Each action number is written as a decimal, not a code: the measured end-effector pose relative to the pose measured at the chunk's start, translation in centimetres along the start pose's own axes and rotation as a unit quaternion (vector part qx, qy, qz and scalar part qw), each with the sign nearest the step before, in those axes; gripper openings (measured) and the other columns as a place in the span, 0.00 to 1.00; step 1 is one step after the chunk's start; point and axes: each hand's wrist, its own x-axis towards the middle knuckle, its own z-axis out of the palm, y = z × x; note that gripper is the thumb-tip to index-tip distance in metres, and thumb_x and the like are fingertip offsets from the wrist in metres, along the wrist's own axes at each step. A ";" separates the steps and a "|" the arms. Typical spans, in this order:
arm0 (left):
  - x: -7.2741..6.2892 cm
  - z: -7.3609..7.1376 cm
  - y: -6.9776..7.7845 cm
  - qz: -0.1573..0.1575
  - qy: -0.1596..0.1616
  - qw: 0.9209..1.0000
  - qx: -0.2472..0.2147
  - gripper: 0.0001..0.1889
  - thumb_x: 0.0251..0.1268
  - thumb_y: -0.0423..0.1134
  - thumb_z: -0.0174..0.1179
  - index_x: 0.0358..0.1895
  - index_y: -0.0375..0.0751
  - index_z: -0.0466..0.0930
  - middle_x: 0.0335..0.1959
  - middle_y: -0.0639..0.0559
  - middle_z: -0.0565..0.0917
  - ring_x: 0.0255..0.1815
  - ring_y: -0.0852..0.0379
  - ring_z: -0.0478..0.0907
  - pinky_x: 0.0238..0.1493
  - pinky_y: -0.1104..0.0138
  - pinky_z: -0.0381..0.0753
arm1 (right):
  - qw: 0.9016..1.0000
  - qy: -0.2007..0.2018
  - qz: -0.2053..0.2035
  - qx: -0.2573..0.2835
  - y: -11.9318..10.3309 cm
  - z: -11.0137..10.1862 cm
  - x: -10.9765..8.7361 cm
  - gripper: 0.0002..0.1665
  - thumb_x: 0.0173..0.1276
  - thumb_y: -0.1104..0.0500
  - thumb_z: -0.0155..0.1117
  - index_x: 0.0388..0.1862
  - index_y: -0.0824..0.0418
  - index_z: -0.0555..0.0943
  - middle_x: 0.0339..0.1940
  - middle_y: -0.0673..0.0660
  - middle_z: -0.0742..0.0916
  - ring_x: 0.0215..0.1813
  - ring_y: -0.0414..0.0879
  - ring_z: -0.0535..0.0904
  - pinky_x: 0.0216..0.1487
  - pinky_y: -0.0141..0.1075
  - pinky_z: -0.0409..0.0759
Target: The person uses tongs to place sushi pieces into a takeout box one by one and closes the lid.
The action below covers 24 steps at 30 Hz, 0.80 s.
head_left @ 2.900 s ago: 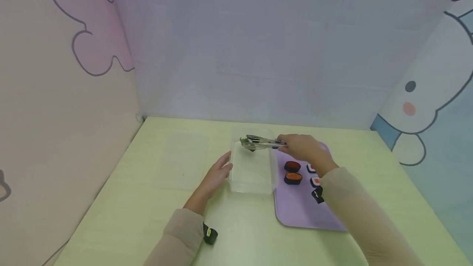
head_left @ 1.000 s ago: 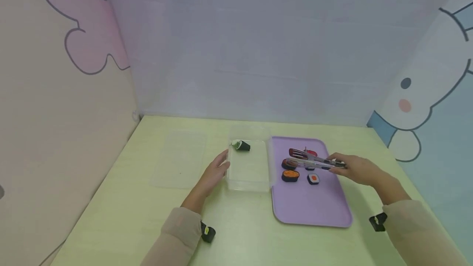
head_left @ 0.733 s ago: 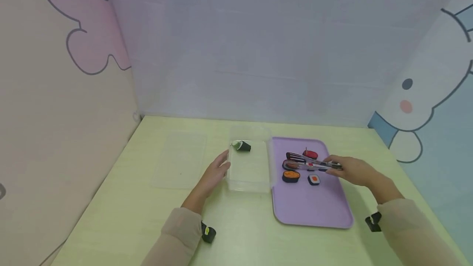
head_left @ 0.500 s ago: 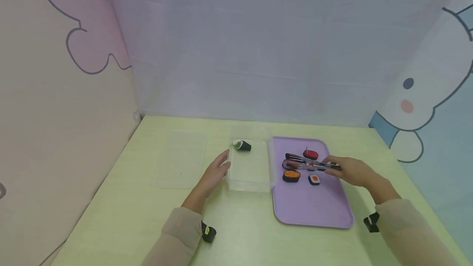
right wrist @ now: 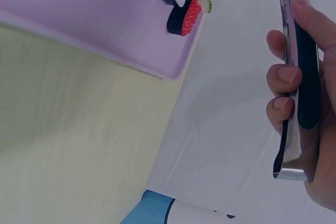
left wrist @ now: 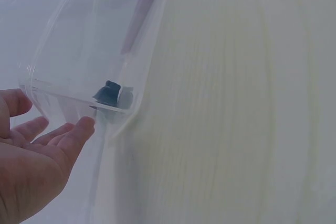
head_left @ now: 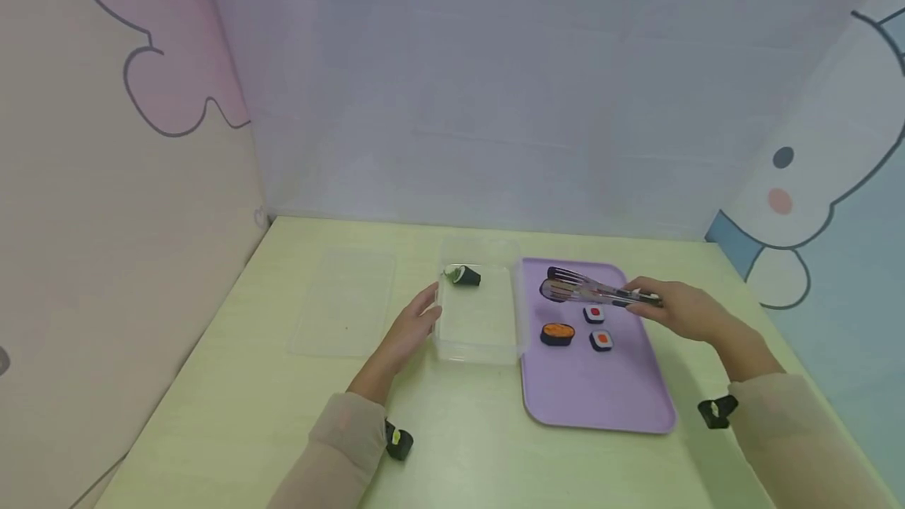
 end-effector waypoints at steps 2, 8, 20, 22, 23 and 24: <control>0.0 0.0 0.0 0.001 -0.002 1.000 -0.002 0.27 0.78 0.40 0.45 0.77 0.45 0.55 0.75 0.41 0.58 0.72 0.41 0.58 0.68 0.49 0.63 | 1.000 0.004 -0.001 0.003 -0.4 -0.4 0.1 0.25 0.72 0.45 0.60 0.59 0.59 0.76 0.43 0.58 0.85 0.35 0.48 0.78 0.37 0.51 0.78; 0.1 0.0 -0.2 0.004 -0.004 1.000 -0.005 0.28 0.78 0.40 0.45 0.77 0.44 0.54 0.75 0.40 0.57 0.73 0.40 0.57 0.68 0.48 0.63 | 1.000 0.010 -0.009 0.018 -2.2 -1.1 1.0 0.24 0.72 0.46 0.60 0.60 0.59 0.76 0.47 0.60 0.84 0.43 0.54 0.80 0.45 0.57 0.78; -0.1 -0.1 0.0 0.011 -0.015 1.000 -0.020 0.28 0.78 0.38 0.44 0.77 0.42 0.52 0.76 0.37 0.55 0.73 0.38 0.54 0.69 0.47 0.60 | 0.998 -0.016 -0.058 0.025 -6.0 0.6 5.2 0.24 0.73 0.46 0.59 0.61 0.56 0.76 0.42 0.53 0.84 0.35 0.47 0.78 0.39 0.49 0.78; 0.0 -0.1 0.0 0.009 -0.011 1.000 -0.015 0.28 0.78 0.39 0.45 0.77 0.42 0.53 0.75 0.38 0.55 0.73 0.38 0.55 0.68 0.47 0.61 | 0.997 -0.023 -0.067 0.022 -6.8 1.0 6.0 0.23 0.73 0.47 0.60 0.61 0.56 0.76 0.33 0.51 0.83 0.27 0.44 0.75 0.32 0.44 0.75; 0.1 0.0 -0.1 0.008 -0.009 1.000 -0.014 0.28 0.78 0.39 0.45 0.77 0.42 0.53 0.75 0.38 0.56 0.73 0.39 0.55 0.68 0.47 0.61 | 0.997 -0.024 -0.072 0.014 -7.1 1.2 6.3 0.22 0.73 0.47 0.60 0.60 0.55 0.76 0.30 0.49 0.82 0.24 0.43 0.73 0.29 0.42 0.73; 0.1 0.0 -0.2 0.007 -0.008 1.000 -0.013 0.28 0.78 0.39 0.45 0.77 0.43 0.53 0.75 0.39 0.56 0.73 0.39 0.56 0.68 0.47 0.62 | 0.997 -0.026 -0.074 0.008 -7.5 1.3 6.7 0.21 0.72 0.47 0.60 0.60 0.54 0.76 0.27 0.48 0.80 0.22 0.43 0.71 0.27 0.40 0.71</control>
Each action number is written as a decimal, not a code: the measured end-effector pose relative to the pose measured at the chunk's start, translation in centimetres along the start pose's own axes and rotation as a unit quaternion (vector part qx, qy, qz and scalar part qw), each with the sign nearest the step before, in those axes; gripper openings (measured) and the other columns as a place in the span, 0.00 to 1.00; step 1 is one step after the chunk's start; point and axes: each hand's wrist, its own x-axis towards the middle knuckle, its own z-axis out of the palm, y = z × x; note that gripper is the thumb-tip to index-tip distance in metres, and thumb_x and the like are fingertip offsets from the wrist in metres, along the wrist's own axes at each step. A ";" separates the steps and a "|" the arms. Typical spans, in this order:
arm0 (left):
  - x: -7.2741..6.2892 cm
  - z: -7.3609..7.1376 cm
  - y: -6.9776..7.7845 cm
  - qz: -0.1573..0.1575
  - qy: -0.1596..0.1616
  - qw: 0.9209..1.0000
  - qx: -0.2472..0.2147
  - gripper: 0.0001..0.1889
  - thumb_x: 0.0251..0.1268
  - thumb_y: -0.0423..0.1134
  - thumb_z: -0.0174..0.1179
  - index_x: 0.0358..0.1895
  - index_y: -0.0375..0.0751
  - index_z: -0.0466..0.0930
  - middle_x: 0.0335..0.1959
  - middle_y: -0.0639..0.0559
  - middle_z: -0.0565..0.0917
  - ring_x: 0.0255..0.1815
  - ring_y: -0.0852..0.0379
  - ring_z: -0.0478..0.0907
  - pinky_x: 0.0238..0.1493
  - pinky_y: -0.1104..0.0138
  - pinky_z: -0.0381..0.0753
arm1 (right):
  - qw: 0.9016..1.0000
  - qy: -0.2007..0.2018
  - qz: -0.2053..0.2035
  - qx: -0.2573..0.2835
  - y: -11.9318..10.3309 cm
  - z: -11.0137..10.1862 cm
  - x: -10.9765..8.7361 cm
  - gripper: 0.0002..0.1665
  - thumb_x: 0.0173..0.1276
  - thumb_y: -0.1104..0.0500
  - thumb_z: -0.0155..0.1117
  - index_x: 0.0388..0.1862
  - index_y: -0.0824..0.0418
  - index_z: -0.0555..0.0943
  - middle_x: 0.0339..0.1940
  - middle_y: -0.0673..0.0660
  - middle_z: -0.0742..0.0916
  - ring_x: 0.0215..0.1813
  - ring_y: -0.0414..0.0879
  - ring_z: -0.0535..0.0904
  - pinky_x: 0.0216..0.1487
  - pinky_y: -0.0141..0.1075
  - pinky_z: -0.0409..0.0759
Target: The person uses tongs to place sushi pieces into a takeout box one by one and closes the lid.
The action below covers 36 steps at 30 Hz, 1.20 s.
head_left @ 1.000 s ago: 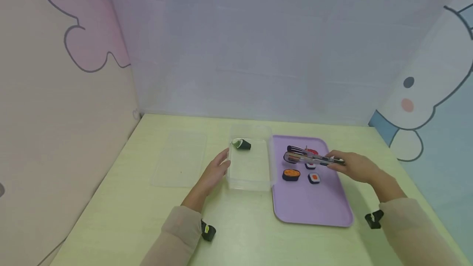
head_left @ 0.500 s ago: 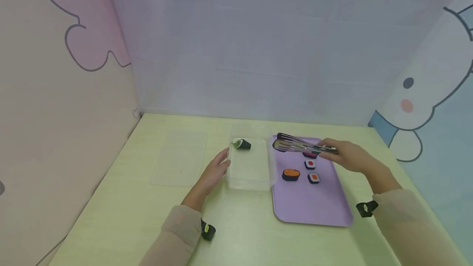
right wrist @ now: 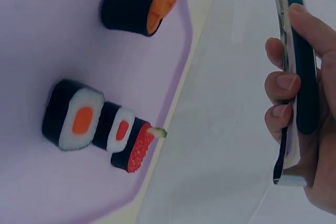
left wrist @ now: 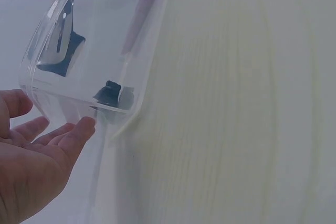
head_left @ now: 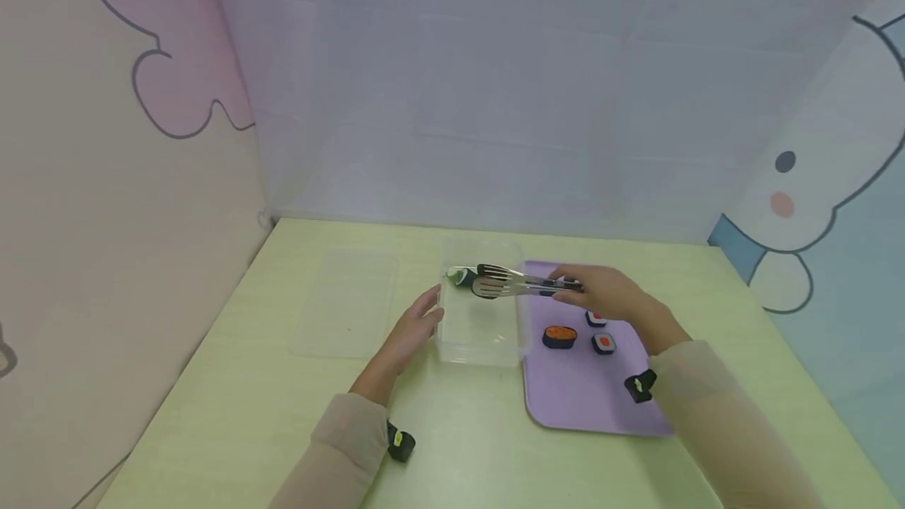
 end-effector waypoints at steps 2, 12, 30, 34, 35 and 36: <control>0.1 0.1 -0.2 0.000 0.001 1.000 0.004 0.28 0.78 0.40 0.45 0.77 0.43 0.54 0.75 0.40 0.57 0.73 0.40 0.56 0.68 0.48 0.62 | 1.000 -0.003 -0.006 -0.010 -0.5 0.3 0.6 0.20 0.72 0.48 0.60 0.59 0.52 0.76 0.26 0.47 0.79 0.23 0.42 0.70 0.26 0.38 0.69; 0.2 0.3 -0.2 -0.001 0.005 1.000 -0.005 0.28 0.77 0.39 0.45 0.77 0.43 0.54 0.75 0.39 0.57 0.73 0.39 0.55 0.68 0.47 0.62 | 0.999 -0.012 -0.041 -0.027 -1.7 1.8 3.4 0.17 0.71 0.50 0.63 0.56 0.54 0.78 0.32 0.47 0.81 0.30 0.43 0.72 0.33 0.42 0.74; -0.3 0.6 0.5 -0.007 0.000 1.000 -0.003 0.28 0.78 0.39 0.44 0.77 0.42 0.53 0.75 0.38 0.56 0.73 0.38 0.56 0.68 0.47 0.62 | 0.995 -0.053 -0.021 -0.084 -3.0 1.7 4.7 0.18 0.72 0.49 0.61 0.58 0.51 0.77 0.46 0.51 0.84 0.40 0.47 0.80 0.42 0.49 0.79; 0.0 0.5 -0.2 -0.004 0.000 1.000 -0.001 0.28 0.78 0.39 0.44 0.77 0.44 0.53 0.75 0.39 0.56 0.73 0.39 0.56 0.68 0.48 0.62 | 0.995 -0.046 -0.017 -0.083 -2.5 1.3 4.2 0.18 0.72 0.48 0.62 0.57 0.51 0.77 0.40 0.50 0.84 0.35 0.45 0.78 0.38 0.47 0.78; 0.1 0.5 -0.2 -0.003 -0.001 1.000 -0.003 0.28 0.78 0.39 0.44 0.77 0.44 0.53 0.75 0.39 0.56 0.73 0.39 0.56 0.68 0.47 0.62 | 0.996 -0.045 -0.014 -0.081 -2.3 1.2 3.9 0.18 0.72 0.48 0.62 0.58 0.51 0.77 0.40 0.50 0.84 0.35 0.45 0.77 0.37 0.47 0.78; 0.0 0.4 -0.3 -0.003 0.000 1.000 -0.003 0.28 0.78 0.39 0.45 0.77 0.44 0.53 0.75 0.39 0.56 0.73 0.39 0.56 0.68 0.48 0.62 | 0.996 -0.043 -0.009 -0.078 -2.2 0.9 3.6 0.19 0.71 0.48 0.62 0.58 0.51 0.77 0.40 0.50 0.84 0.35 0.45 0.77 0.38 0.47 0.78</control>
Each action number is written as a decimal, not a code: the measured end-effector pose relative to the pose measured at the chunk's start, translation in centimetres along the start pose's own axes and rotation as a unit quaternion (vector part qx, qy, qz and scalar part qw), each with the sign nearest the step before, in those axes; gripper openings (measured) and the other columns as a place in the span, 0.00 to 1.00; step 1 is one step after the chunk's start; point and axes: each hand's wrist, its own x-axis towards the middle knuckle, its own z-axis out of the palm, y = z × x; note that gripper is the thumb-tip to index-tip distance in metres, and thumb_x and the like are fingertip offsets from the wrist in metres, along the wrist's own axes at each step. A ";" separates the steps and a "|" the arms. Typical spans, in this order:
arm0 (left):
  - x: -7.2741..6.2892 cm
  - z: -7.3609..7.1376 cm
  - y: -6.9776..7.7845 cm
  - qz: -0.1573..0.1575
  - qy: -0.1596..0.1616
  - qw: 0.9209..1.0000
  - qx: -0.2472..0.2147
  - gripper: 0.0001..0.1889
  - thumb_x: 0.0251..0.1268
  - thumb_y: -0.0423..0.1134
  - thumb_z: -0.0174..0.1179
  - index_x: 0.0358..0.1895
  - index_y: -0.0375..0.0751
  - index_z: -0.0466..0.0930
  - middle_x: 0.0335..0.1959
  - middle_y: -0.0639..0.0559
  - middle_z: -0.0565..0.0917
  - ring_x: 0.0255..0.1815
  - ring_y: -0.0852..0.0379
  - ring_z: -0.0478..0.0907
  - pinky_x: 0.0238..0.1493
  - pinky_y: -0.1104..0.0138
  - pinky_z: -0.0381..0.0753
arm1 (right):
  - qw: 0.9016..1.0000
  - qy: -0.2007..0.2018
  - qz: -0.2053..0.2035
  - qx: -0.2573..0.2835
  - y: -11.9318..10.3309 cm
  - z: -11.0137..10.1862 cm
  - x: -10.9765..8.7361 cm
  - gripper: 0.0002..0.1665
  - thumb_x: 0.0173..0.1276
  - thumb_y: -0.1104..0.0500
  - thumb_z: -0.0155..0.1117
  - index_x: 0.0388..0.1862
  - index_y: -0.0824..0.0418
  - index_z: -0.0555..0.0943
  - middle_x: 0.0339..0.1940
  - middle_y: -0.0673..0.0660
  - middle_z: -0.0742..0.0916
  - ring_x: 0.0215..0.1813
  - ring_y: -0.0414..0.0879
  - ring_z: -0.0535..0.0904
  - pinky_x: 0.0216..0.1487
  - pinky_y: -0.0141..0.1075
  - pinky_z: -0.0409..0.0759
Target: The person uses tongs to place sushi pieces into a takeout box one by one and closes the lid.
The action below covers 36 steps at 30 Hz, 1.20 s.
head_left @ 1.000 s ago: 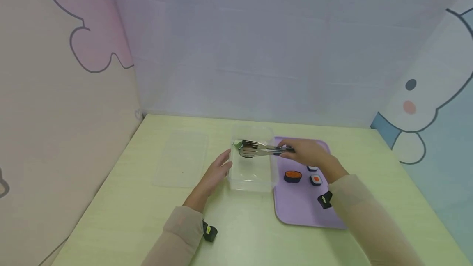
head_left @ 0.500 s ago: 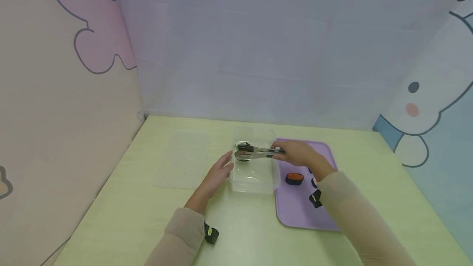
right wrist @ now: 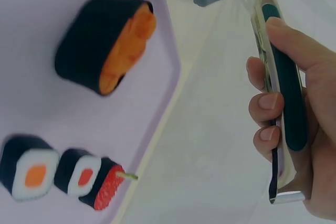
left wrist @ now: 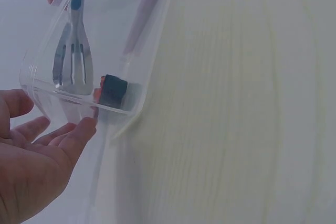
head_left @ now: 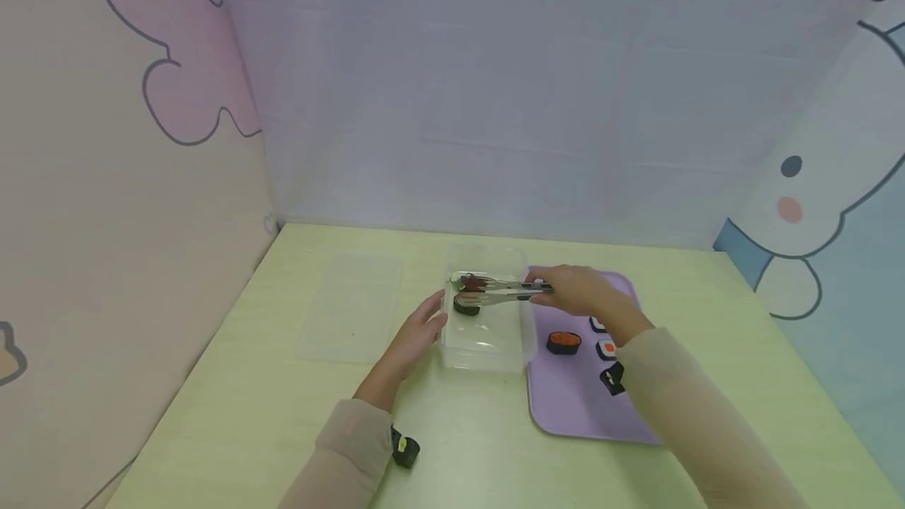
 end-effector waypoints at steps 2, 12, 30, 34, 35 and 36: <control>0.0 0.0 0.0 0.003 -0.001 1.000 -0.001 0.28 0.78 0.39 0.45 0.77 0.44 0.54 0.75 0.38 0.56 0.73 0.39 0.56 0.68 0.47 0.62 | 1.000 0.003 0.009 0.008 0.4 -0.4 -0.8 0.20 0.71 0.47 0.62 0.59 0.51 0.77 0.40 0.50 0.84 0.36 0.45 0.77 0.38 0.47 0.78; 0.4 0.0 -0.1 0.003 0.002 1.000 0.008 0.28 0.77 0.39 0.44 0.77 0.44 0.54 0.75 0.38 0.57 0.73 0.39 0.56 0.67 0.48 0.64 | 0.997 0.041 0.030 0.056 3.3 -1.9 -6.5 0.25 0.71 0.47 0.61 0.61 0.59 0.76 0.39 0.51 0.84 0.37 0.47 0.79 0.40 0.51 0.79; 0.3 -0.3 -0.1 0.000 -0.001 1.000 0.008 0.28 0.77 0.39 0.45 0.77 0.44 0.54 0.75 0.37 0.56 0.73 0.39 0.56 0.68 0.47 0.62 | 0.994 0.046 0.058 0.081 6.7 1.6 -14.0 0.22 0.68 0.44 0.64 0.55 0.54 0.79 0.28 0.42 0.77 0.29 0.40 0.70 0.31 0.38 0.69; 0.3 -0.3 -0.1 -0.002 -0.005 1.000 0.006 0.28 0.78 0.40 0.45 0.77 0.44 0.54 0.75 0.37 0.56 0.73 0.38 0.55 0.68 0.47 0.61 | 0.995 0.040 0.059 0.072 6.8 2.3 -14.3 0.19 0.67 0.47 0.66 0.54 0.53 0.79 0.27 0.42 0.77 0.28 0.40 0.70 0.30 0.38 0.69; 0.3 -0.3 -0.1 -0.002 -0.005 1.000 0.006 0.28 0.78 0.40 0.45 0.77 0.45 0.54 0.75 0.37 0.56 0.73 0.38 0.55 0.68 0.47 0.61 | 0.995 0.038 0.058 0.069 6.9 2.5 -14.3 0.19 0.67 0.48 0.66 0.53 0.52 0.79 0.28 0.42 0.77 0.28 0.40 0.70 0.29 0.38 0.69; 0.3 -0.3 -0.1 -0.002 -0.006 1.000 0.006 0.28 0.78 0.40 0.45 0.77 0.45 0.54 0.75 0.37 0.56 0.73 0.38 0.55 0.68 0.47 0.61 | 0.995 0.037 0.058 0.069 6.9 2.7 -14.2 0.18 0.67 0.49 0.67 0.53 0.53 0.79 0.28 0.42 0.77 0.28 0.40 0.70 0.29 0.38 0.69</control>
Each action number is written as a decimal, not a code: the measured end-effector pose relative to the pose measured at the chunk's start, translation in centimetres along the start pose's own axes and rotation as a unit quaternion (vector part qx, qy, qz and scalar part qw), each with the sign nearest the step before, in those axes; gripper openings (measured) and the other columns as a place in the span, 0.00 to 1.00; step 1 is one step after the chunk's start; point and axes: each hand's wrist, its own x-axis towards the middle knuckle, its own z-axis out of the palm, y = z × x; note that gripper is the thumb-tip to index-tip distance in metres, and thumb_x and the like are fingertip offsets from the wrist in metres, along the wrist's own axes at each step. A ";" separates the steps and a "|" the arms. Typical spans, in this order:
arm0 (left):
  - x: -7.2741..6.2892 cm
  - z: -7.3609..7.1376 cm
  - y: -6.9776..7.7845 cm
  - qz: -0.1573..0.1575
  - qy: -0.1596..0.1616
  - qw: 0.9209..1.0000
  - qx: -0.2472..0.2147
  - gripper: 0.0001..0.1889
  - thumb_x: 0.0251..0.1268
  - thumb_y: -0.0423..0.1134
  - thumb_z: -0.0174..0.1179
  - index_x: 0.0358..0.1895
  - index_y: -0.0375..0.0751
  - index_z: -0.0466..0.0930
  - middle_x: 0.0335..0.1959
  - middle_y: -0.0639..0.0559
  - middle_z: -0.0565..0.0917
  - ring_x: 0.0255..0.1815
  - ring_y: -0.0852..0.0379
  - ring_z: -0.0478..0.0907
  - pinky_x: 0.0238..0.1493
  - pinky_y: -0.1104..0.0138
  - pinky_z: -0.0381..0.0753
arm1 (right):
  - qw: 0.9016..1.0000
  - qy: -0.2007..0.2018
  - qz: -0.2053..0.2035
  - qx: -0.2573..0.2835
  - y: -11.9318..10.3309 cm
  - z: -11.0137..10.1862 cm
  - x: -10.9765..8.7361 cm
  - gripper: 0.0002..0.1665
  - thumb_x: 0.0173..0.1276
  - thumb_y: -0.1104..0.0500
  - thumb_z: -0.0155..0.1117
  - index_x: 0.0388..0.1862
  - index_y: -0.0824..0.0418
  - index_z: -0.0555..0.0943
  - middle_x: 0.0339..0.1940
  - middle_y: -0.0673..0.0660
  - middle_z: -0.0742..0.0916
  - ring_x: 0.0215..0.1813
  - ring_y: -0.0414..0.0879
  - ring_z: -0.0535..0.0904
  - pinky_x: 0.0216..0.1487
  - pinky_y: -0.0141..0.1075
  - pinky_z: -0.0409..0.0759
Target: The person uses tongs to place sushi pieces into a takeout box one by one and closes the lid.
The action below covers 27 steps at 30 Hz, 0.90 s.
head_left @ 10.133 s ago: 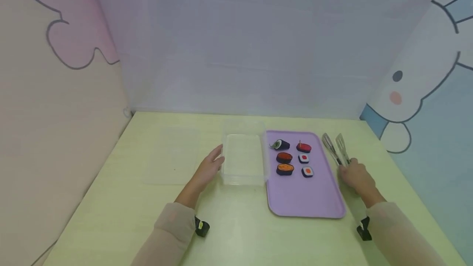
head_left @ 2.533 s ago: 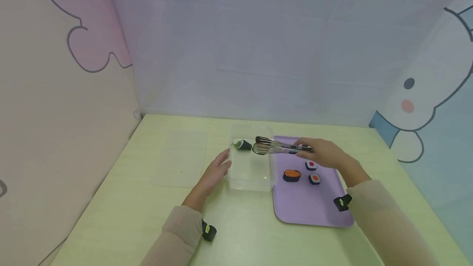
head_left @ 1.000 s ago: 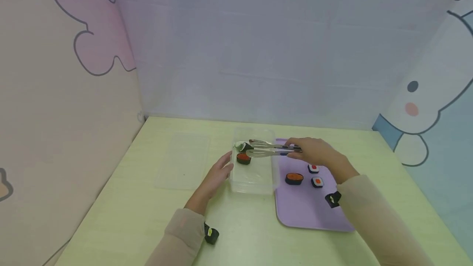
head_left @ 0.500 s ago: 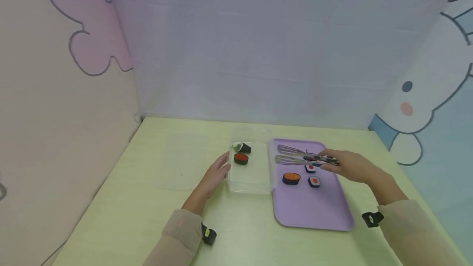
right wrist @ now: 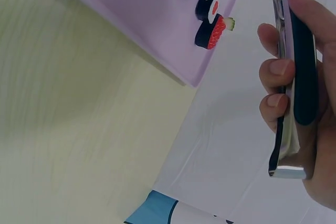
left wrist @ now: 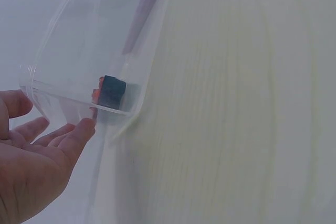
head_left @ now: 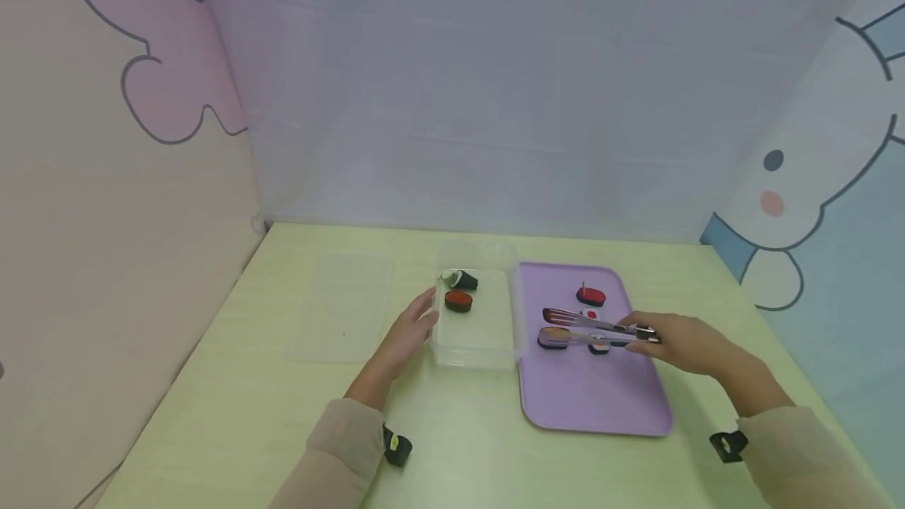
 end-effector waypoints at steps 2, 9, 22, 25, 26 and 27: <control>0.0 0.0 0.0 -0.001 0.001 1.000 0.000 0.28 0.77 0.40 0.45 0.77 0.45 0.54 0.75 0.38 0.56 0.73 0.38 0.55 0.68 0.47 0.61 | 1.000 -0.002 0.002 -0.003 0.0 0.3 0.1 0.17 0.67 0.50 0.67 0.53 0.52 0.80 0.29 0.42 0.77 0.28 0.40 0.70 0.29 0.38 0.69; -0.1 0.1 0.2 -0.003 -0.002 1.000 -0.002 0.28 0.77 0.40 0.45 0.77 0.46 0.54 0.75 0.39 0.56 0.73 0.39 0.55 0.68 0.47 0.61 | 1.000 -0.002 0.006 -0.012 0.3 1.3 0.3 0.14 0.68 0.50 0.65 0.50 0.50 0.81 0.31 0.42 0.79 0.29 0.40 0.70 0.30 0.38 0.69; -0.3 0.0 0.5 0.000 -0.005 1.000 -0.004 0.28 0.78 0.40 0.45 0.77 0.46 0.53 0.76 0.39 0.55 0.73 0.39 0.55 0.69 0.47 0.61 | 1.000 0.014 0.013 -0.011 0.1 0.0 0.0 0.17 0.69 0.46 0.63 0.52 0.52 0.80 0.28 0.43 0.78 0.29 0.41 0.70 0.30 0.38 0.69; -0.3 -0.1 0.5 -0.001 -0.004 1.000 -0.004 0.28 0.78 0.40 0.45 0.77 0.45 0.53 0.76 0.39 0.55 0.73 0.39 0.55 0.69 0.47 0.61 | 0.999 0.032 0.000 -0.011 0.1 -0.7 -0.1 0.17 0.70 0.46 0.63 0.52 0.53 0.80 0.28 0.43 0.78 0.29 0.40 0.70 0.30 0.38 0.69; -0.3 -0.1 0.4 -0.001 -0.003 1.000 -0.004 0.28 0.78 0.40 0.45 0.77 0.45 0.53 0.76 0.39 0.55 0.73 0.39 0.55 0.69 0.47 0.61 | 0.999 0.037 -0.004 -0.010 0.1 -0.8 -0.1 0.16 0.70 0.47 0.63 0.51 0.53 0.80 0.29 0.43 0.78 0.29 0.40 0.70 0.30 0.38 0.69; -0.3 0.0 0.4 -0.003 -0.002 1.000 -0.003 0.28 0.78 0.40 0.45 0.77 0.45 0.53 0.76 0.39 0.56 0.73 0.39 0.55 0.68 0.47 0.61 | 0.999 0.042 -0.009 -0.007 0.0 -1.0 -0.1 0.16 0.70 0.48 0.63 0.52 0.54 0.80 0.29 0.43 0.79 0.29 0.40 0.70 0.30 0.38 0.70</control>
